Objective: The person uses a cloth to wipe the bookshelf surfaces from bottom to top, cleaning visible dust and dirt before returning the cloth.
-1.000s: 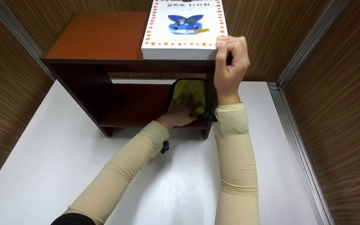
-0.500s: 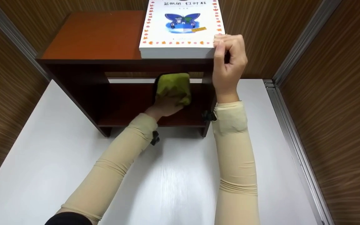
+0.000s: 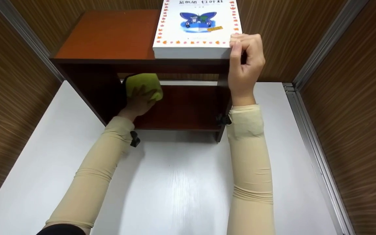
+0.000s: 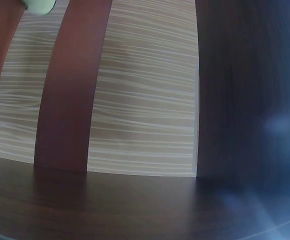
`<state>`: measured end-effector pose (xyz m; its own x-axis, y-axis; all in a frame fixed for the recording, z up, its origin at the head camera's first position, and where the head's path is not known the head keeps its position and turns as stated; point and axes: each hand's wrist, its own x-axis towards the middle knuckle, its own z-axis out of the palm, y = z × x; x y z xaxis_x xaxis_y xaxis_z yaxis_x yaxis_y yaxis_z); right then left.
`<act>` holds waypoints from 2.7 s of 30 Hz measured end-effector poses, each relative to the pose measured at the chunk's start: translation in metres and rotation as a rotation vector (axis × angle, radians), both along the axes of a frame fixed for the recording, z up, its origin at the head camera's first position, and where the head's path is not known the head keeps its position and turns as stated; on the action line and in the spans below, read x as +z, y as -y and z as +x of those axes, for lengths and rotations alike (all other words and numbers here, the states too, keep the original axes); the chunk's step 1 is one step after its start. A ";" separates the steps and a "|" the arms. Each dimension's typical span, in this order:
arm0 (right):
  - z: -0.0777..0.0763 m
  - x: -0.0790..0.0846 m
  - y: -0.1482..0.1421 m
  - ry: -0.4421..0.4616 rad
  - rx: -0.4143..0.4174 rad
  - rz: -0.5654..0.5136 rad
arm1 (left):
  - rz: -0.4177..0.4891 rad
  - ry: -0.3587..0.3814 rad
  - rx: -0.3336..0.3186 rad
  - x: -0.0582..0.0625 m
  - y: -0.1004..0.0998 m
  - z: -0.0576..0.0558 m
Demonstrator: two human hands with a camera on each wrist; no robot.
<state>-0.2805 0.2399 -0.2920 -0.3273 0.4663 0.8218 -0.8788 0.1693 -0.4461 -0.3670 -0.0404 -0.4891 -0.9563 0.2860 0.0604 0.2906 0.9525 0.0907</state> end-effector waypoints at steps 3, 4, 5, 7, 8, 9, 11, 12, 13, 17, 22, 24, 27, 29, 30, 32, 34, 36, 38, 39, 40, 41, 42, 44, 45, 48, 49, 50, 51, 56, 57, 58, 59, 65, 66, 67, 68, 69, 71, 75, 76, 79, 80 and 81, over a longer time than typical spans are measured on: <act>-0.001 0.001 0.000 -0.002 0.001 -0.001 | 0.010 0.031 0.041 -0.002 0.009 0.000; -0.001 0.002 0.000 -0.001 0.001 0.000 | 0.011 0.026 0.048 -0.002 0.010 -0.001; -0.001 0.002 0.001 0.000 0.002 0.001 | 0.015 0.025 0.055 -0.003 0.012 0.000; -0.002 0.001 0.001 0.002 0.006 0.004 | 0.037 -0.008 0.066 -0.003 0.013 0.001; -0.002 0.001 0.001 0.004 0.007 0.005 | 0.049 -0.017 0.076 -0.003 0.014 0.002; -0.002 0.000 0.002 0.007 0.006 0.006 | 0.061 -0.029 0.085 -0.002 0.014 0.003; -0.002 0.000 0.001 0.013 -0.001 0.009 | 0.089 -0.031 0.121 0.000 0.013 0.005; -0.001 0.000 0.001 0.012 -0.004 0.009 | 0.096 -0.021 0.142 0.000 0.012 0.006; -0.001 0.000 0.001 0.012 -0.008 0.009 | 0.103 -0.001 0.159 0.002 0.011 0.007; 0.000 0.001 0.001 0.007 -0.022 0.008 | 0.206 0.122 0.191 0.013 0.012 0.014; 0.000 0.003 -0.001 0.003 -0.028 0.004 | 1.035 0.276 0.208 0.036 0.022 0.027; 0.000 0.002 -0.001 0.001 -0.028 0.003 | 1.350 0.193 0.177 0.046 0.023 0.033; 0.000 0.000 -0.001 -0.002 -0.024 0.007 | 1.366 -0.122 0.046 0.064 0.022 0.040; -0.001 -0.001 0.000 -0.003 -0.020 0.015 | 1.141 -0.422 -0.018 0.073 0.022 0.038; -0.001 -0.001 0.000 -0.004 -0.017 0.017 | 0.994 -0.544 -0.021 0.076 0.022 0.034; -0.002 -0.002 0.000 -0.003 -0.016 0.023 | 0.700 -0.695 0.033 0.076 0.021 0.024; -0.001 -0.003 0.000 -0.002 -0.016 0.028 | 0.489 -0.677 0.080 0.068 0.021 0.010; -0.001 -0.004 -0.001 0.000 -0.020 0.029 | 0.391 -0.595 0.112 0.060 0.021 -0.002; 0.000 -0.004 -0.001 0.002 -0.027 0.032 | 0.342 -0.536 0.144 0.055 0.020 -0.011; 0.000 -0.004 -0.001 0.002 -0.028 0.035 | 0.334 -0.523 0.157 0.053 0.020 -0.014; 0.000 -0.004 -0.001 0.001 -0.028 0.036 | 0.331 -0.532 0.175 0.054 0.020 -0.017; 0.000 -0.004 -0.001 0.000 -0.027 0.038 | 0.304 -0.539 0.197 0.055 0.020 -0.019; 0.000 -0.003 -0.001 -0.002 -0.024 0.039 | 0.273 -0.553 0.211 0.056 0.020 -0.022; 0.000 -0.002 -0.001 -0.010 -0.016 0.038 | 0.210 -0.568 0.241 0.056 0.020 -0.027; 0.001 -0.001 -0.001 -0.012 -0.013 0.039 | 0.183 -0.570 0.253 0.056 0.020 -0.028; 0.000 0.000 -0.001 -0.016 -0.007 0.041 | 0.121 -0.579 0.272 0.054 0.019 -0.033; 0.000 0.000 -0.001 -0.016 -0.008 0.043 | 0.103 -0.570 0.277 0.053 0.018 -0.034; 0.000 0.000 -0.001 -0.015 -0.010 0.047 | 0.084 -0.555 0.281 0.051 0.017 -0.035; 0.000 -0.001 -0.001 -0.013 -0.011 0.050 | 0.066 -0.541 0.284 0.050 0.016 -0.035; 0.000 -0.001 -0.003 -0.015 -0.009 0.044 | 0.066 -0.488 0.260 0.048 0.002 -0.039; 0.000 -0.001 -0.002 -0.020 -0.006 0.042 | 0.061 -0.472 0.251 0.049 -0.003 -0.039; 0.000 -0.001 -0.002 -0.026 -0.003 0.041 | 0.059 -0.463 0.240 0.050 -0.009 -0.041; -0.001 -0.001 -0.001 -0.032 0.001 0.040 | 0.046 -0.450 0.227 0.052 -0.016 -0.042; -0.001 0.000 -0.001 -0.065 0.005 0.061 | -0.165 -0.331 0.084 0.061 -0.084 -0.048; -0.001 0.000 -0.002 -0.065 0.003 0.067 | -0.198 -0.331 0.059 0.062 -0.096 -0.048; -0.001 -0.001 -0.001 -0.063 0.004 0.071 | -0.221 -0.338 0.041 0.063 -0.105 -0.048; 0.000 -0.001 0.001 -0.061 0.004 0.074 | -0.246 -0.355 0.021 0.063 -0.114 -0.047; 0.000 -0.002 0.001 -0.058 0.006 0.076 | -0.255 -0.384 0.007 0.064 -0.123 -0.046; 0.000 -0.002 0.003 -0.054 0.006 0.079 | -0.256 -0.425 -0.037 0.066 -0.138 -0.043; 0.001 -0.001 0.002 -0.053 0.010 0.077 | -0.336 -0.352 -0.208 0.076 -0.158 -0.034; 0.001 -0.001 0.002 -0.053 0.010 0.075 | -0.356 -0.312 -0.250 0.076 -0.161 -0.034; 0.000 0.000 -0.001 -0.051 0.008 0.073 | -0.427 -0.224 -0.295 0.080 -0.165 -0.028; 0.000 0.000 -0.001 -0.050 0.007 0.074 | -0.435 -0.201 -0.287 0.081 -0.166 -0.026; -0.001 -0.001 -0.002 -0.049 0.005 0.075 | -0.455 -0.186 -0.277 0.082 -0.167 -0.024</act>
